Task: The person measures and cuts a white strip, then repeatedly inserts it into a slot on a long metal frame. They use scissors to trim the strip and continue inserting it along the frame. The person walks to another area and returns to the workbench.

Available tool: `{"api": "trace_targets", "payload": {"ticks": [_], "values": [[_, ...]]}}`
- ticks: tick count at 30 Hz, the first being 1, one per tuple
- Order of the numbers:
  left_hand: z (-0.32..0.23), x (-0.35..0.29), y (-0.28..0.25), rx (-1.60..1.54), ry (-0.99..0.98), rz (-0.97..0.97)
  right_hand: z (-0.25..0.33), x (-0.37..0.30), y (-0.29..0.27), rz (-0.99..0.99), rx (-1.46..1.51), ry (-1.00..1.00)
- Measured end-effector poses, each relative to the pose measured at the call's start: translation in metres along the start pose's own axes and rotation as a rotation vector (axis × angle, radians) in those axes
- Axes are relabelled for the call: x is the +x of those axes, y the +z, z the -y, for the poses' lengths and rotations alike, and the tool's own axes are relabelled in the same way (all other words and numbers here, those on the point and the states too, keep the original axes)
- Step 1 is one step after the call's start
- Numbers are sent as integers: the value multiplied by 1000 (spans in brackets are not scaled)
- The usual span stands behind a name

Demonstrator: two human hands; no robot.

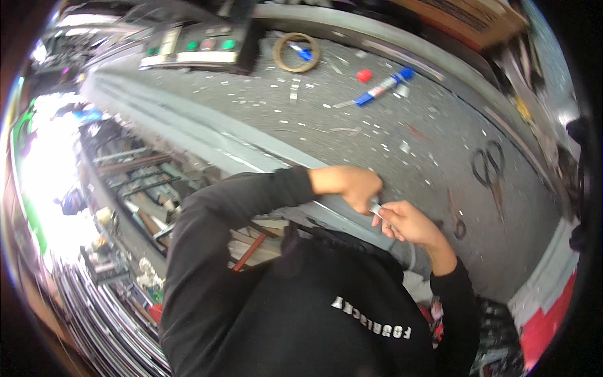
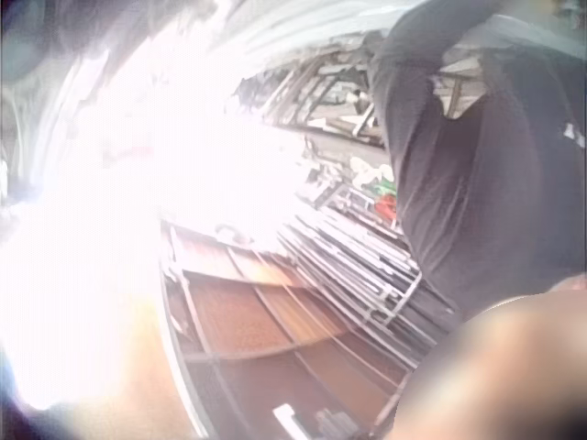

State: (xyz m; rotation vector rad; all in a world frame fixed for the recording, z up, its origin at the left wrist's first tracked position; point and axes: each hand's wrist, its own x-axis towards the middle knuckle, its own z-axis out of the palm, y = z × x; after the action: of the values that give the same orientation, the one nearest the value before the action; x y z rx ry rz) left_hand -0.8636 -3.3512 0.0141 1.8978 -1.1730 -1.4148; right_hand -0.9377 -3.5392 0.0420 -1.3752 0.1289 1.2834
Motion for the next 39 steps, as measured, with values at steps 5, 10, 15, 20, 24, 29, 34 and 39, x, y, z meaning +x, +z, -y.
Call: {"api": "trace_targets", "payload": {"ticks": [5, 10, 15, 20, 24, 29, 34, 39], "values": [[7, 5, -3, 47, 28, 15, 40, -11, 14, -175, -146, 113], [4, -1, -5, 72, 77, 17, 53, -4, 23, -132, -372, -94], [-4, 0, -7, 10, -11, -30, 19, -15, 7, -255, -357, -91], [-8, 2, -10, 7, -72, 15, 13, -8, 16, -327, -421, -62], [-9, 0, -11, 8, -93, 0, 24, 0, 22, -347, -405, -19], [-7, -1, -7, 36, -73, -40, 19, -6, 23, -334, -349, -140], [-3, 2, -4, 50, -75, -31, 12, 5, 28, -394, -438, -156], [-5, 1, -8, 26, -76, -8, 17, 9, 29, -401, -368, -193]]}}
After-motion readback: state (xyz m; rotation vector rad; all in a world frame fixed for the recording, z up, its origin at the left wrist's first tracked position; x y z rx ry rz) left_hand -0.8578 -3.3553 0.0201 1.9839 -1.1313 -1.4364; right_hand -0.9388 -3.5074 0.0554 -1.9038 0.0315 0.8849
